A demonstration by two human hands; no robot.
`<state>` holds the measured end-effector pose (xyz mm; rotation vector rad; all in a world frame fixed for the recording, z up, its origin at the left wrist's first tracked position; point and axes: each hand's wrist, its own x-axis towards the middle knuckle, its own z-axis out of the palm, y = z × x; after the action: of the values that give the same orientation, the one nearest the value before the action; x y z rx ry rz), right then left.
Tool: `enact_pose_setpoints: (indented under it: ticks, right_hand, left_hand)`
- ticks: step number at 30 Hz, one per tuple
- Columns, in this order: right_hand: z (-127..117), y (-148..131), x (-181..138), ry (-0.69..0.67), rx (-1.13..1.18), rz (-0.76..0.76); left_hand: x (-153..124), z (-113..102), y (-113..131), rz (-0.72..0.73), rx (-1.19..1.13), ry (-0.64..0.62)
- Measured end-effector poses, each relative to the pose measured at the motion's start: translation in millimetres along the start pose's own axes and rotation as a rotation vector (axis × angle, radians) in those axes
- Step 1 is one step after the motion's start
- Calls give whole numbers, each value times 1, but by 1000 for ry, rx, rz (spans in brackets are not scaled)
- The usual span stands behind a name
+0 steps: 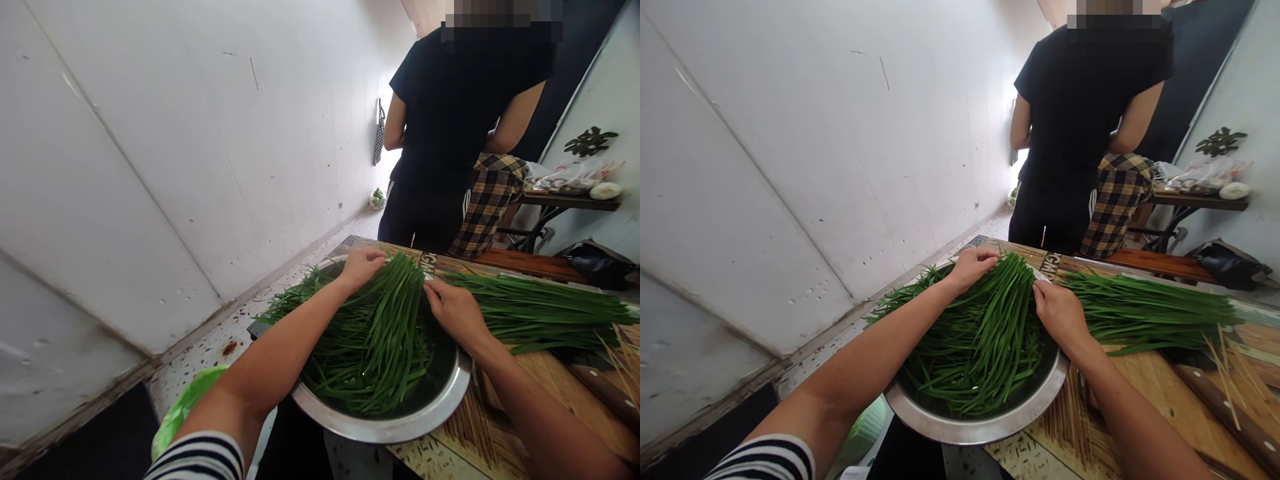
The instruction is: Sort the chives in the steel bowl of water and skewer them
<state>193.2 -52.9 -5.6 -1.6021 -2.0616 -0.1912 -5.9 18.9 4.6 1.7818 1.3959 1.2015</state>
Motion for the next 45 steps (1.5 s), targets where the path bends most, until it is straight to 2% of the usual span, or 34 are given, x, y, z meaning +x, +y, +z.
enact_pose_setpoints:
  ticks: [10, 15, 21, 31, 36, 40, 43, 45]
  right_hand:
    - [4, 3, 0, 37, 32, -9]
    - [3, 3, 0, 11, 16, -3]
    - [4, 3, 1, 39, 12, -21]
    - [3, 4, 0, 54, 20, -29]
    - [3, 4, 0, 56, 21, -34]
    - [3, 4, 1, 34, 17, -26]
    - [3, 4, 0, 42, 31, -18]
    - [4, 4, 0, 58, 34, -15]
  left_hand:
    - [-2, 3, 6, -163, -164, 2]
    - [-4, 2, 10, -197, -220, 12]
    - [-6, 1, 13, -210, -270, 0]
    - [-4, 4, 3, -103, -157, -30]
    - [-3, 2, -1, 17, 5, -29]
    - [-4, -2, 1, 135, 90, -93]
    - [-4, -8, 6, 105, 137, -105]
    - [-3, -13, 7, 32, 177, -24]
